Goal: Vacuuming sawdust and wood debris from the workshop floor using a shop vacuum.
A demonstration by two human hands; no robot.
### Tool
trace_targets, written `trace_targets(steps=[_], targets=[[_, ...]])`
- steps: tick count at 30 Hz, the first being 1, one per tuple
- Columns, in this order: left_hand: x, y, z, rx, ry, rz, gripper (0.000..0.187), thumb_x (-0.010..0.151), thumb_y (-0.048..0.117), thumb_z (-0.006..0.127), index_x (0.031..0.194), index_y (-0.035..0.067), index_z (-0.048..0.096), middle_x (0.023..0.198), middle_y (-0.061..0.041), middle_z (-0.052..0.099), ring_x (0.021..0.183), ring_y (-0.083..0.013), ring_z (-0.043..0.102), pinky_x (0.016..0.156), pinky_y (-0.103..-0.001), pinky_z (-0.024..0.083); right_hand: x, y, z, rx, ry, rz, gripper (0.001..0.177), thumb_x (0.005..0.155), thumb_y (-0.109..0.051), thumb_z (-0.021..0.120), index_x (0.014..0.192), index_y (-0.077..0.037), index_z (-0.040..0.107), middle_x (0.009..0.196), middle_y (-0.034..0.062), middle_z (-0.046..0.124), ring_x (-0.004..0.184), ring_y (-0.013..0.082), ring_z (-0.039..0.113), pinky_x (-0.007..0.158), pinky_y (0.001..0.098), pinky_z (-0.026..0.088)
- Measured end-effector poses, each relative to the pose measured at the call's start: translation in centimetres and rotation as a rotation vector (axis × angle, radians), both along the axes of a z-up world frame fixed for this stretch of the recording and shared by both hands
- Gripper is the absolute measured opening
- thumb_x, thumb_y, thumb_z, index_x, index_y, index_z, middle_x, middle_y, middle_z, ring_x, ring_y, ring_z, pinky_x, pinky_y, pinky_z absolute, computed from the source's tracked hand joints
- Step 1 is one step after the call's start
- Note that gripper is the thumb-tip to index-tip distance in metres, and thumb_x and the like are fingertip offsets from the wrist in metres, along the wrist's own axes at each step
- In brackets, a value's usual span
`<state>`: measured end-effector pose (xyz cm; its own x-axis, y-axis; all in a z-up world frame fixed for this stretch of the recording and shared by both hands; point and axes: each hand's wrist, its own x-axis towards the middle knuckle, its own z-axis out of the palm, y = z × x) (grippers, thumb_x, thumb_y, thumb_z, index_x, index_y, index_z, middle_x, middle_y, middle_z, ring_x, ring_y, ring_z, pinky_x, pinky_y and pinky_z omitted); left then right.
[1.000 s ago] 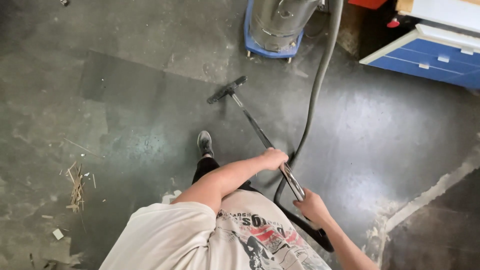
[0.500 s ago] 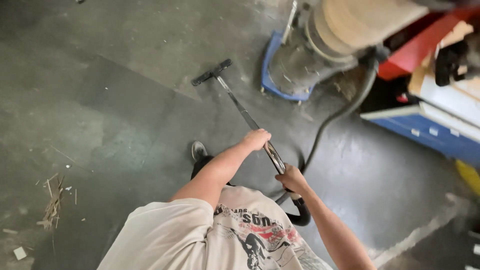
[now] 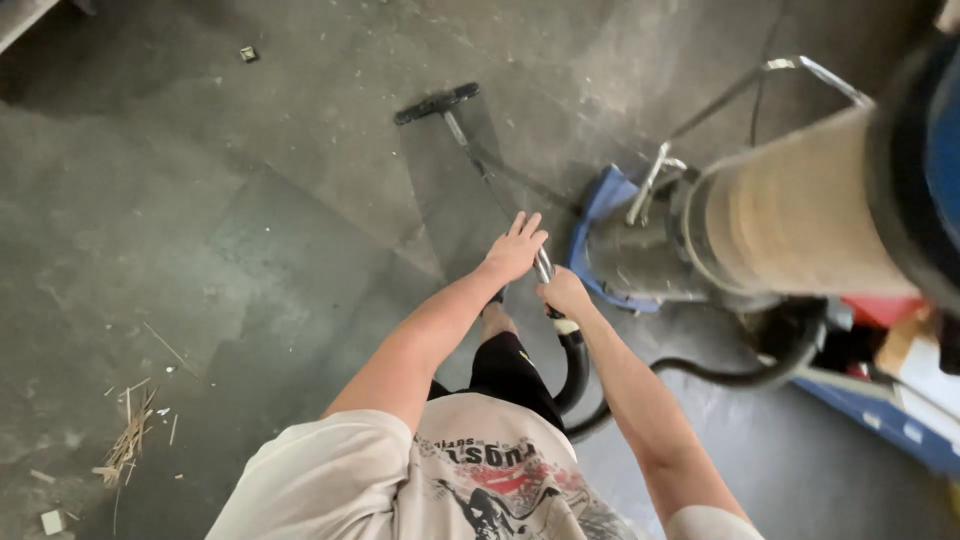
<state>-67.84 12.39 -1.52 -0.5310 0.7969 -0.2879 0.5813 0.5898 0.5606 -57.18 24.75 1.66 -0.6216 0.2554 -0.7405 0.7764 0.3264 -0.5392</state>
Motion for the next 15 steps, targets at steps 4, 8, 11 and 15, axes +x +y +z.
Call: trace_targets(steps=[4, 8, 11, 15], targets=[[-9.8, 2.2, 1.4, -0.059, 0.041, 0.080, 0.041, 0.107, 0.006, 0.045, 0.147, 0.011, 0.043, 0.171, -0.012, 0.014, 0.158, -0.0421, 0.012, 0.113, -0.047, 0.050, -13.2, 3.3, -2.7, 0.047, 0.046, 0.110, 0.018, 0.080, -0.004, 0.063, 0.096, 0.004, 0.062, 0.065, 0.0187, 0.065, 0.050, 0.0274, 0.070, 0.049, 0.0409, 0.057], [-22.4, 4.9, -0.5, -0.146, 0.008, 0.155, 0.047, 0.107, 0.004, 0.040, 0.153, 0.011, 0.036, 0.173, -0.012, 0.007, 0.159, -0.0374, 0.009, 0.113, -0.044, 0.049, -26.6, 4.4, -1.6, 0.098, 0.035, 0.231, 0.022, 0.087, -0.007, 0.058, 0.100, 0.009, 0.065, 0.072, 0.0207, 0.069, 0.058, 0.0308, 0.073, 0.051, 0.0409, 0.055], [-31.1, 6.8, -2.2, -0.230, 0.020, 0.194, 0.048, 0.108, 0.006, 0.037, 0.155, 0.014, 0.036, 0.174, -0.008, 0.006, 0.160, -0.0326, 0.010, 0.115, -0.044, 0.047, -35.2, 6.1, -4.2, -0.071, 0.091, 0.138, 0.010, 0.087, -0.006, 0.061, 0.091, 0.004, 0.062, 0.060, 0.0115, 0.063, 0.044, 0.0236, 0.066, 0.046, 0.0353, 0.053], [-37.9, 8.3, -2.9, -0.418, 0.046, 0.202, 0.056, 0.108, 0.008, 0.033, 0.162, 0.018, 0.024, 0.173, -0.009, -0.001, 0.160, -0.0294, 0.008, 0.120, -0.044, 0.041, -43.5, 7.7, -9.9, -0.099, 0.150, 0.182, 0.008, 0.088, -0.005, 0.059, 0.088, 0.003, 0.060, 0.057, 0.0103, 0.060, 0.043, 0.0226, 0.065, 0.046, 0.0347, 0.053]])
